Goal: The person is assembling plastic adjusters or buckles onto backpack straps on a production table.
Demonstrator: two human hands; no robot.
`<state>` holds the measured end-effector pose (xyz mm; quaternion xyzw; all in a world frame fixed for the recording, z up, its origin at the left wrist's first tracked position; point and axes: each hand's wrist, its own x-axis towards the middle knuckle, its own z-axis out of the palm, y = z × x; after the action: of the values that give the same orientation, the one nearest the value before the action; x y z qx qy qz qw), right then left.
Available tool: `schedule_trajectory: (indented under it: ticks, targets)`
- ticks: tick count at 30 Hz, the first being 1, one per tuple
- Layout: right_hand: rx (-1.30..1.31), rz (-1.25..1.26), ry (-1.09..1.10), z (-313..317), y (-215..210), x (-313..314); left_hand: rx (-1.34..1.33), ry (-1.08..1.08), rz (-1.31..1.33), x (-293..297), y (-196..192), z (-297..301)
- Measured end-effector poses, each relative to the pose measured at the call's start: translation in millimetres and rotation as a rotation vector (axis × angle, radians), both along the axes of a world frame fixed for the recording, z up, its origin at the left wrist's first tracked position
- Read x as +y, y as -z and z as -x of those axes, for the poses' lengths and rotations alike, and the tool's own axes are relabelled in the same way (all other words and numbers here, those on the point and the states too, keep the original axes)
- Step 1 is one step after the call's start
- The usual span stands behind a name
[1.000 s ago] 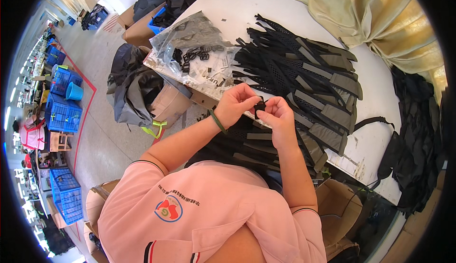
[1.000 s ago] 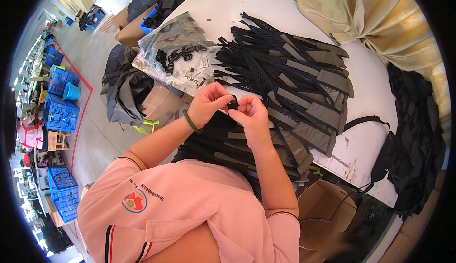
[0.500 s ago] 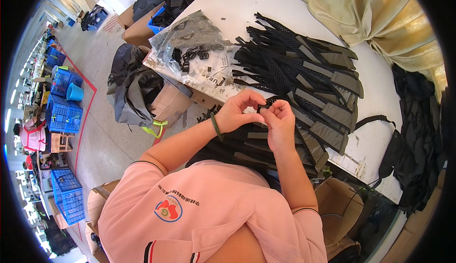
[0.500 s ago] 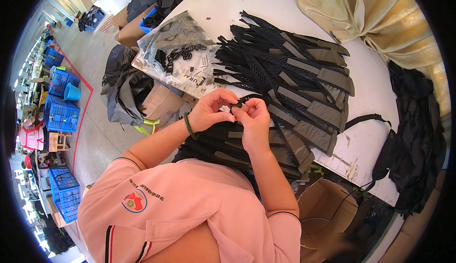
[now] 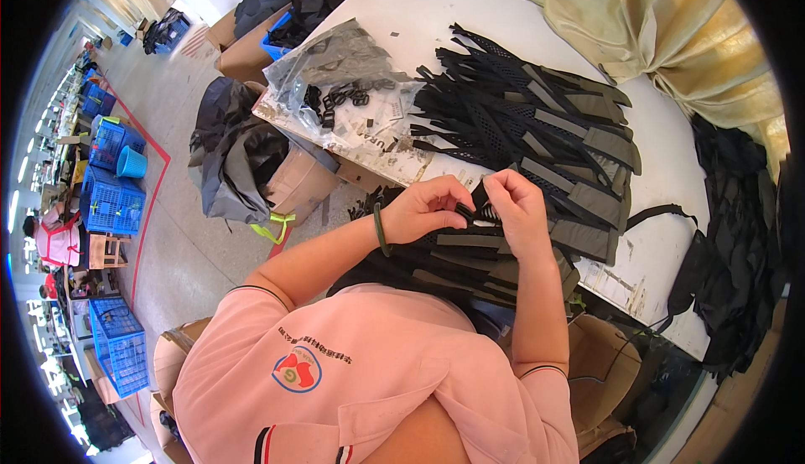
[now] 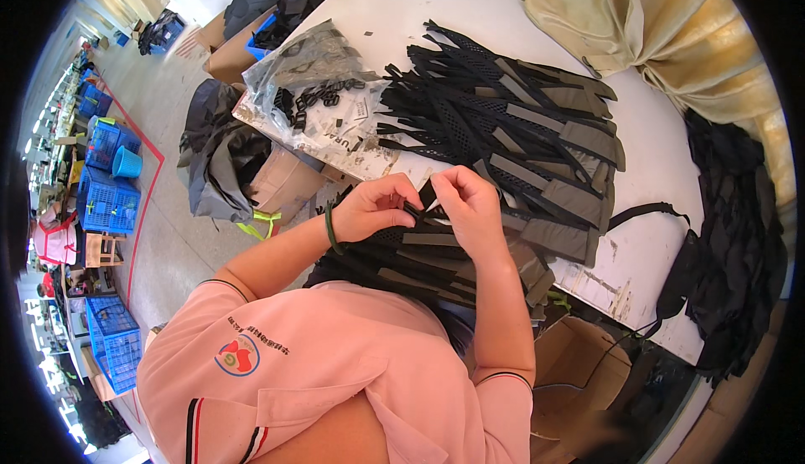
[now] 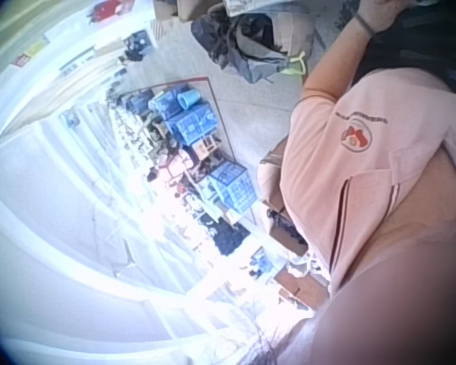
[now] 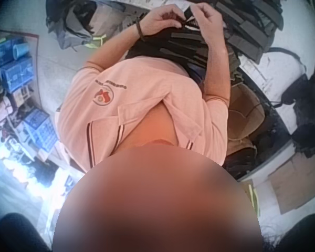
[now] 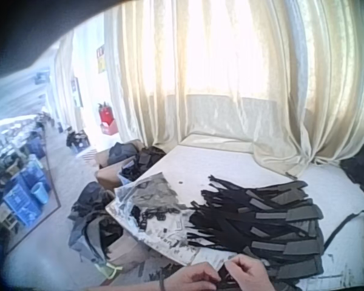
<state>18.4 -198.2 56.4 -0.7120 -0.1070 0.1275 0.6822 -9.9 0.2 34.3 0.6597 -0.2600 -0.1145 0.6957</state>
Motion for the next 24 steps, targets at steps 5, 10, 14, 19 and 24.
schedule_trajectory:
  ticks: [5, 10, 14, 19, 24]
  targets:
    - [-0.060, 0.422, -0.481, -5.0, 3.3, -36.8, 0.598, 0.004, 0.586, 15.7, -6.4, 15.2]
    - [0.271, 0.791, -1.010, 30.8, 13.6, -76.5, 0.863, -0.132, 0.425, 80.8, 19.0, 37.3]
    - [-0.016, 0.809, -0.748, 16.9, 3.0, -68.4, 0.785, -0.181, -0.401, 116.5, 21.4, 53.7]
    - [-0.398, 0.733, 0.141, -55.8, 41.9, -32.5, 0.239, -0.235, -0.910, 115.2, 1.4, 32.4]
    - [-0.608, 1.104, 0.218, -96.5, 74.4, -7.1, 0.115, -0.257, -0.658, 83.1, 23.8, 3.9]
